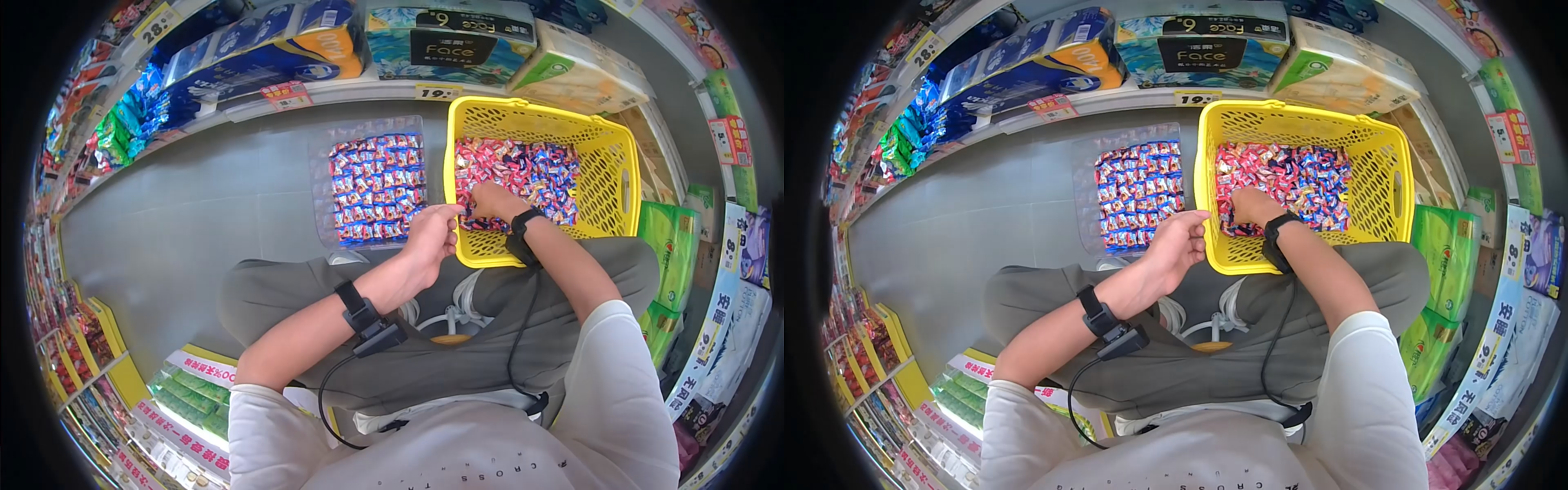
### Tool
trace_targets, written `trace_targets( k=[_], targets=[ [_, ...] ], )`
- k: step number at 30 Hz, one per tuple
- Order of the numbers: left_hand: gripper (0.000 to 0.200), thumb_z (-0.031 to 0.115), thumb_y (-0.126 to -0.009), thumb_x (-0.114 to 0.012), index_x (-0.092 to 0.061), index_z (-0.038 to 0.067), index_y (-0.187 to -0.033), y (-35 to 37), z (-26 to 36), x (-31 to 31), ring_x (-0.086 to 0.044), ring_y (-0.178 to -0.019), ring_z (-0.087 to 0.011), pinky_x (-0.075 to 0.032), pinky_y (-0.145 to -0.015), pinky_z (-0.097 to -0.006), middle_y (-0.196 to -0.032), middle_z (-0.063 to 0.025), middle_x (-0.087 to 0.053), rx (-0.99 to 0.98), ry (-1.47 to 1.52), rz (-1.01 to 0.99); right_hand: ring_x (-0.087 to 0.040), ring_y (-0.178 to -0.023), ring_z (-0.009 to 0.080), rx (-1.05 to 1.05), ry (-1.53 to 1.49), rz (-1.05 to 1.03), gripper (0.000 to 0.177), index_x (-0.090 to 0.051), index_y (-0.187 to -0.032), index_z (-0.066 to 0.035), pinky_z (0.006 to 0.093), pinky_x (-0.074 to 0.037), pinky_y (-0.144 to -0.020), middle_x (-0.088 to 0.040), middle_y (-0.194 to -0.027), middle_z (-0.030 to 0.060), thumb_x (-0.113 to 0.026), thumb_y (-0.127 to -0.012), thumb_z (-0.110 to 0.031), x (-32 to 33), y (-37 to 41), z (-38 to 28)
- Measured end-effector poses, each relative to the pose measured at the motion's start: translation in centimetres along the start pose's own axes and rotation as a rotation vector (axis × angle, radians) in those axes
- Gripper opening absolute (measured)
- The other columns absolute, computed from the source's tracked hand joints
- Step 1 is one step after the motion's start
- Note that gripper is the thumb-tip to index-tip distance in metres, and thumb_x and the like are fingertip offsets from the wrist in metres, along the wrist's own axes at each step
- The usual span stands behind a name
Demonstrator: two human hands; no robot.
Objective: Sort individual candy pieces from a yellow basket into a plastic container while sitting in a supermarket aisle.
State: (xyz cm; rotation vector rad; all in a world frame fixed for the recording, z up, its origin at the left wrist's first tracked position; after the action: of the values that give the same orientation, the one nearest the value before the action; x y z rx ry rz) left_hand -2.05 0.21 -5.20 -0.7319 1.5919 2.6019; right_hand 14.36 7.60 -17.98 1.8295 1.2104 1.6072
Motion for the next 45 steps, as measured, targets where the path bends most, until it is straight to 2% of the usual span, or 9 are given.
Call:
trace_targets(
  k=[8, 17, 20, 23, 27, 33, 37, 42, 45],
  targets=[
    [0.010, 0.022, -0.090, -0.064, -0.058, 0.013, -0.090, 0.3, 0.8, -0.1, -0.050, -0.064, -0.0076, -0.042, -0.063, -0.0263, -0.075, 0.0056, -0.052, -0.010, 0.007, 0.002, -0.069, -0.096, 0.0327, 0.043, 0.096, -0.067, 0.038, -0.072, -0.100, -0.003, 0.0427, -0.055, -0.083, -0.070, -0.101, 0.0214, -0.076, -0.071, -0.027, -3.5, -2.2, -1.8],
    [0.011, 0.022, -0.091, -0.063, -0.057, 0.014, -0.088, 0.6, 1.1, -0.2, -0.049, -0.063, -0.0067, -0.043, -0.063, -0.0262, -0.074, 0.0062, -0.051, -0.010, 0.029, -0.022, -0.070, -0.092, 0.0330, 0.025, -0.037, -0.044, 0.030, -0.073, -0.098, -0.005, 0.0425, -0.056, -0.081, -0.071, -0.097, 0.0196, -0.077, -0.070, -0.013, -2.2, -1.7, -2.3],
    [0.010, 0.022, -0.090, -0.064, -0.057, 0.014, -0.088, 0.5, 1.4, -0.1, -0.049, -0.063, -0.0067, -0.042, -0.063, -0.0261, -0.074, 0.0064, -0.051, -0.025, 0.035, -0.022, -0.071, -0.086, 0.0317, 0.075, -0.080, -0.042, 0.030, -0.070, -0.098, 0.001, 0.0412, -0.058, -0.073, -0.071, -0.094, 0.0205, -0.076, -0.073, -0.014, -0.1, -0.6, -2.8],
    [0.014, 0.021, -0.090, -0.063, -0.059, 0.012, -0.099, 0.7, 2.2, 0.2, -0.050, -0.068, -0.0081, -0.042, -0.064, -0.0270, -0.079, 0.0044, -0.053, -0.073, 0.078, 0.004, -0.072, -0.068, 0.0269, -0.137, -0.380, -0.055, 0.039, -0.061, -0.097, 0.014, 0.0339, -0.059, -0.057, -0.070, -0.084, 0.0235, -0.070, -0.080, -0.020, 3.5, 2.7, -3.2],
    [0.034, 0.017, -0.091, -0.060, -0.053, 0.006, -0.123, 0.8, 3.3, 0.5, -0.056, -0.084, -0.0133, -0.044, -0.071, -0.0300, -0.091, -0.0020, -0.058, -0.178, -0.033, 0.105, -0.071, -0.067, 0.0208, -0.132, -0.768, 0.047, 0.039, -0.060, -0.093, 0.013, 0.0321, -0.059, -0.057, -0.069, -0.081, 0.0203, -0.068, -0.084, -0.024, 6.2, 7.1, -4.1],
    [0.034, 0.015, -0.095, -0.063, -0.055, 0.002, -0.125, -0.8, 2.6, 0.0, -0.060, -0.098, -0.0152, -0.048, -0.086, -0.0316, -0.108, -0.0061, -0.065, -0.252, -0.102, -0.133, -0.062, -0.060, 0.0133, -0.092, -1.322, 0.142, 0.031, -0.059, -0.093, 0.004, 0.0257, -0.052, -0.052, -0.063, -0.077, 0.0084, -0.065, -0.091, -0.027, 7.7, 12.2, -5.8],
    [0.037, 0.011, -0.093, -0.066, -0.055, 0.000, -0.127, 1.1, 3.1, -1.3, -0.062, -0.090, -0.0128, -0.050, -0.082, -0.0289, -0.103, -0.0062, -0.066, -0.386, -0.220, -0.154, -0.052, -0.056, 0.0069, 0.087, -1.746, 0.178, 0.029, -0.058, -0.086, -0.005, 0.0191, -0.037, -0.045, -0.058, -0.072, 0.0016, -0.065, -0.093, -0.032, 6.3, 11.5, -7.3],
    [0.041, 0.007, -0.091, -0.067, -0.054, -0.001, -0.130, 1.0, 3.4, 0.4, -0.062, -0.082, -0.0104, -0.050, -0.074, -0.0252, -0.095, -0.0056, -0.067, -0.471, -0.276, -0.003, -0.051, -0.055, 0.0059, 0.221, -1.551, 0.157, 0.037, -0.058, -0.084, -0.010, 0.0194, -0.033, -0.044, -0.056, -0.070, -0.0013, -0.063, -0.093, -0.045, 6.0, 11.1, -9.5],
    [0.037, 0.006, -0.091, -0.067, -0.056, -0.001, -0.126, 1.7, 4.0, 0.2, -0.062, -0.081, -0.0094, -0.050, -0.072, -0.0244, -0.092, -0.0045, -0.067, -0.473, -0.244, -0.020, -0.053, -0.057, 0.0064, 0.151, -1.823, 0.149, 0.045, -0.058, -0.087, -0.009, 0.0187, -0.035, -0.047, -0.057, -0.069, -0.0010, -0.058, -0.094, -0.053, 6.1, 11.5, -9.9]
  ],
)
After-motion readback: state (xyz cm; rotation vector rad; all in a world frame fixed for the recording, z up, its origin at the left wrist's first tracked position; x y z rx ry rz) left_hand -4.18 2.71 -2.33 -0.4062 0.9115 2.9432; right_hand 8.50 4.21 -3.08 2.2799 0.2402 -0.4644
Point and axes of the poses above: each hand's wrist, its own y-axis away from the middle knuckle, its own x-axis out of the back of the hand, z = x × y, the point moved 5 cm from there along -y, towards the middle knuckle
